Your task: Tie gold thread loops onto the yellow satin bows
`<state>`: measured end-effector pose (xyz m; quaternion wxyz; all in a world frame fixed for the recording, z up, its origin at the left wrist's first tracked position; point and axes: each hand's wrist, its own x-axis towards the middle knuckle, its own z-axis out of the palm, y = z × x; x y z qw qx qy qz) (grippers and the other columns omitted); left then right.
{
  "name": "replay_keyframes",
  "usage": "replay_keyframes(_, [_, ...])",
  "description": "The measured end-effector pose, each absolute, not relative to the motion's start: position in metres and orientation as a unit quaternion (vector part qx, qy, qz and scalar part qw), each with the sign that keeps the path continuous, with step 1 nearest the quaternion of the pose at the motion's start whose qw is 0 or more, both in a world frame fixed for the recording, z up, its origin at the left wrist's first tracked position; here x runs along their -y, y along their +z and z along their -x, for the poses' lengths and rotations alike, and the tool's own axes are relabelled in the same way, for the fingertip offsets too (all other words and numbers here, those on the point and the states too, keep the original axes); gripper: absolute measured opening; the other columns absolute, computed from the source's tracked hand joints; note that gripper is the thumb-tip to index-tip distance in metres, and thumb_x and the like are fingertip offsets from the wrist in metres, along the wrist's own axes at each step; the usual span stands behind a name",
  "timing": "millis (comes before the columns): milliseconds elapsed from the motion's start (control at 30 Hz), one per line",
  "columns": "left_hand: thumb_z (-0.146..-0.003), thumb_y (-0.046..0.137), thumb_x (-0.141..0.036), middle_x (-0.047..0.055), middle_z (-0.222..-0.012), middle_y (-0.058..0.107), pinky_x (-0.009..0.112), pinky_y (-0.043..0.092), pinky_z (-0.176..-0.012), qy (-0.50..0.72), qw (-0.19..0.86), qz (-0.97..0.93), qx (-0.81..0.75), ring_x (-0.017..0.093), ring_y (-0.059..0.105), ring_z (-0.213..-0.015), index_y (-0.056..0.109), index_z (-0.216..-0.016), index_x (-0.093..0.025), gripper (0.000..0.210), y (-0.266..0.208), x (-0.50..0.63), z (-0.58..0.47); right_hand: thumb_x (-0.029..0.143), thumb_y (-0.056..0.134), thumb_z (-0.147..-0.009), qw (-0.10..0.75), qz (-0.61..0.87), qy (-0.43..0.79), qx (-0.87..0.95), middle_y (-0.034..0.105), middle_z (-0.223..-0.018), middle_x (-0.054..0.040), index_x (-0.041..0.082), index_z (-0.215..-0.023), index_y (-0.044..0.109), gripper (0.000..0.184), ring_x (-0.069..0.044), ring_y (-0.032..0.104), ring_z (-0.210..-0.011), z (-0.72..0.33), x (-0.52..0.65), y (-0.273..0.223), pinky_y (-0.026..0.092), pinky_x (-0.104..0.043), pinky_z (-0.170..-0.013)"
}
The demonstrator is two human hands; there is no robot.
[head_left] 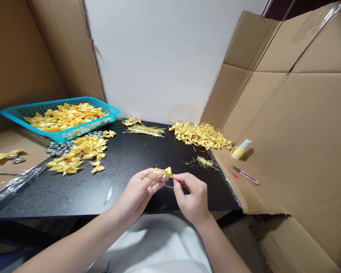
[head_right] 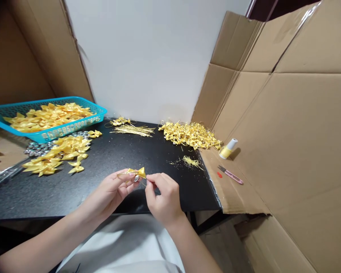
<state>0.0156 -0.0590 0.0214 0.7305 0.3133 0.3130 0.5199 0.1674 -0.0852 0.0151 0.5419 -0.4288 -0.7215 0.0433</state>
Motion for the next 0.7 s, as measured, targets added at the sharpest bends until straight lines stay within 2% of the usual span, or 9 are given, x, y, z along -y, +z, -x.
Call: replay_keyframes(700, [-0.071,0.073,-0.014,0.004,-0.077,0.069,0.017,0.055,-0.071,0.483,0.776,-0.277,-0.297,0.011,0.064,-0.074,0.071,-0.072,-0.012,0.003,0.0197,0.0607,-0.0136,0.01,0.052,-0.082,0.544,0.44,0.08,0.71,0.063,-0.066,-0.0009,0.016,-0.08,0.064,0.013,-0.01,0.057,-0.057,-0.1687,0.0885,0.016,0.046,-0.021,-0.056])
